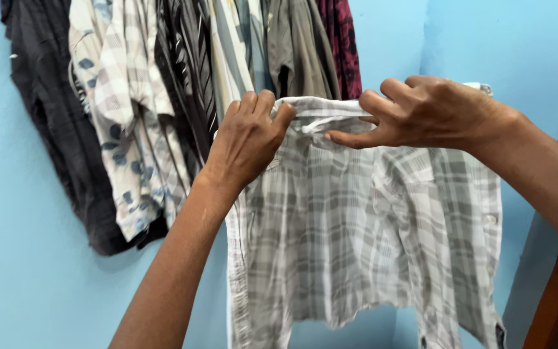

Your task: The person picks up shirts from a pile on a woven bed and hangs them one by one on wall-mounted hooks. The shirts include various patterns such as plaid, floral, and solid colors. The person adjusts each shirt to hang neatly before moving to the next.

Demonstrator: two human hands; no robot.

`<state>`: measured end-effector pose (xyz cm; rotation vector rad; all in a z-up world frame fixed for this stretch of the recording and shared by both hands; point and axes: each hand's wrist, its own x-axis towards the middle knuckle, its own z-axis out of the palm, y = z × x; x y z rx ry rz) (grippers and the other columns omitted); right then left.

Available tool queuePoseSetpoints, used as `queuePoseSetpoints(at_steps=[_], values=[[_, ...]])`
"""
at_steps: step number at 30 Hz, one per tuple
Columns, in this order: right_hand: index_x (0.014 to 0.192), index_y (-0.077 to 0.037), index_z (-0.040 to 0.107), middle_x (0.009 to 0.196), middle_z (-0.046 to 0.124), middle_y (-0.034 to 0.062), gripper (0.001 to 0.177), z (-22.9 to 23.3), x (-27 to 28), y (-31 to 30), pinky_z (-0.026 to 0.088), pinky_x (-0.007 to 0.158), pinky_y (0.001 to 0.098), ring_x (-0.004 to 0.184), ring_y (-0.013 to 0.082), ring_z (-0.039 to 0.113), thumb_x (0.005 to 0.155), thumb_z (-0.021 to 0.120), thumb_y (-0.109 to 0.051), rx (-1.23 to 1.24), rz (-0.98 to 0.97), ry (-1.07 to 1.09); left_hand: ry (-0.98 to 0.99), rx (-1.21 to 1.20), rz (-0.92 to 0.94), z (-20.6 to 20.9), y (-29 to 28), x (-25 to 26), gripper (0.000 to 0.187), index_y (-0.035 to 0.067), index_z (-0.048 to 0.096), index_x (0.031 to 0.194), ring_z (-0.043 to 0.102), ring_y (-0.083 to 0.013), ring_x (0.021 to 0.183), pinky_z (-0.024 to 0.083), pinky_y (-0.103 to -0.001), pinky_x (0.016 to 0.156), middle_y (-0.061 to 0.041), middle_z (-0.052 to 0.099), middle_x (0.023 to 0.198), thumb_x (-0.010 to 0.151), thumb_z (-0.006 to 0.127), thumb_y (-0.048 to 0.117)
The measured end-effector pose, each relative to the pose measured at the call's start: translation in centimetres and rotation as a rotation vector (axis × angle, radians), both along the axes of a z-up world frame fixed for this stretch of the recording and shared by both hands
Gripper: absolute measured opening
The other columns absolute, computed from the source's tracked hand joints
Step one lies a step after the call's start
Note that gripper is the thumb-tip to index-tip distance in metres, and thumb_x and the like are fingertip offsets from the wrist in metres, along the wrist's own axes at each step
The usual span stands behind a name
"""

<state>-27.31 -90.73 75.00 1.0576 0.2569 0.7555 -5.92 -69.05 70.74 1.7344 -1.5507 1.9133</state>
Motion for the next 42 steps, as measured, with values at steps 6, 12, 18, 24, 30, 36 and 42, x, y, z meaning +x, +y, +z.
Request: queuePoseSetpoints(at_steps=[6, 12, 18, 24, 30, 36, 42], values=[[0.151, -0.046, 0.039, 0.078, 0.053, -0.0111, 0.06, 2.6, 3.1, -4.1, 0.037, 0.039, 0.0114, 0.053, 0.0016, 0.045, 0.101, 0.06, -0.019, 0.124, -0.036, -0.035, -0.072, -0.002, -0.053, 2.8, -3.8, 3.6, 0.007, 0.007, 0.055, 0.103, 0.06, -0.0212, 0.084, 0.053, -0.037, 0.07, -0.01, 0.058, 0.095, 0.097, 0.057, 0.005], [0.144, -0.046, 0.042, 0.074, 0.057, -0.0066, 0.058, 4.1, 5.9, -7.7, 0.04, 0.038, 0.0128, 0.05, 0.0026, 0.049, 0.098, 0.061, -0.015, 0.168, 0.072, -0.029, -0.205, 0.101, -0.034, 5.4, -6.7, 7.6, 0.005, 0.01, 0.053, 0.103, 0.056, -0.0161, 0.07, 0.052, -0.031, 0.059, -0.006, 0.052, 0.085, 0.108, 0.053, 0.012], [0.147, -0.049, 0.044, 0.072, 0.059, -0.0081, 0.06, 6.3, 7.4, -10.1, 0.04, 0.037, 0.0127, 0.046, 0.0017, 0.049, 0.1, 0.061, -0.017, 0.078, -0.023, -0.145, -0.407, 0.104, -0.067, 7.5, -8.8, 10.5, 0.024, 0.023, 0.054, 0.123, 0.058, -0.0137, 0.064, 0.054, -0.026, 0.053, -0.004, 0.052, 0.085, 0.104, 0.053, 0.007], [0.149, -0.054, 0.033, 0.071, 0.057, -0.0101, 0.061, 7.1, 9.0, -11.8, 0.039, 0.039, 0.0112, 0.048, 0.0005, 0.05, 0.104, 0.059, -0.021, 0.083, -0.157, -0.282, -0.348, 0.124, -0.069, 9.5, -10.7, 12.8, 0.035, 0.026, 0.053, 0.132, 0.067, -0.0159, 0.075, 0.061, -0.027, 0.066, -0.007, 0.057, 0.093, 0.102, 0.054, 0.008], [0.151, -0.052, 0.034, 0.073, 0.058, -0.0092, 0.054, 7.8, 10.6, -13.6, 0.044, 0.04, 0.0136, 0.049, 0.0022, 0.053, 0.106, 0.054, -0.028, 0.272, -0.12, -0.334, -0.218, 0.083, -0.197, 10.7, -13.3, 13.6, 0.043, 0.025, 0.051, 0.139, 0.071, -0.0216, 0.079, 0.063, -0.031, 0.067, -0.014, 0.059, 0.101, 0.1, 0.052, 0.006], [0.149, -0.047, 0.048, 0.079, 0.065, -0.0076, 0.05, 9.6, 12.4, -14.7, 0.043, 0.037, 0.0124, 0.048, 0.0008, 0.053, 0.106, 0.054, -0.024, 0.335, -0.07, -0.347, -0.093, 0.131, -0.145, 12.2, -16.5, 14.2, 0.033, 0.021, 0.048, 0.14, 0.065, -0.0196, 0.068, 0.062, -0.03, 0.055, -0.017, 0.058, 0.102, 0.11, 0.045, 0.009], [0.144, -0.041, 0.055, 0.08, 0.063, -0.0063, 0.039, 8.5, 13.9, -16.8, 0.044, 0.044, 0.0144, 0.054, 0.0026, 0.054, 0.109, 0.054, -0.023, 0.35, 0.04, -0.385, -0.385, -0.129, -0.145, 14.2, -21.6, 16.6, 0.05, 0.023, 0.052, 0.141, 0.06, -0.0128, 0.054, 0.052, -0.024, 0.041, -0.015, 0.063, 0.089, 0.1, 0.056, -0.005]])
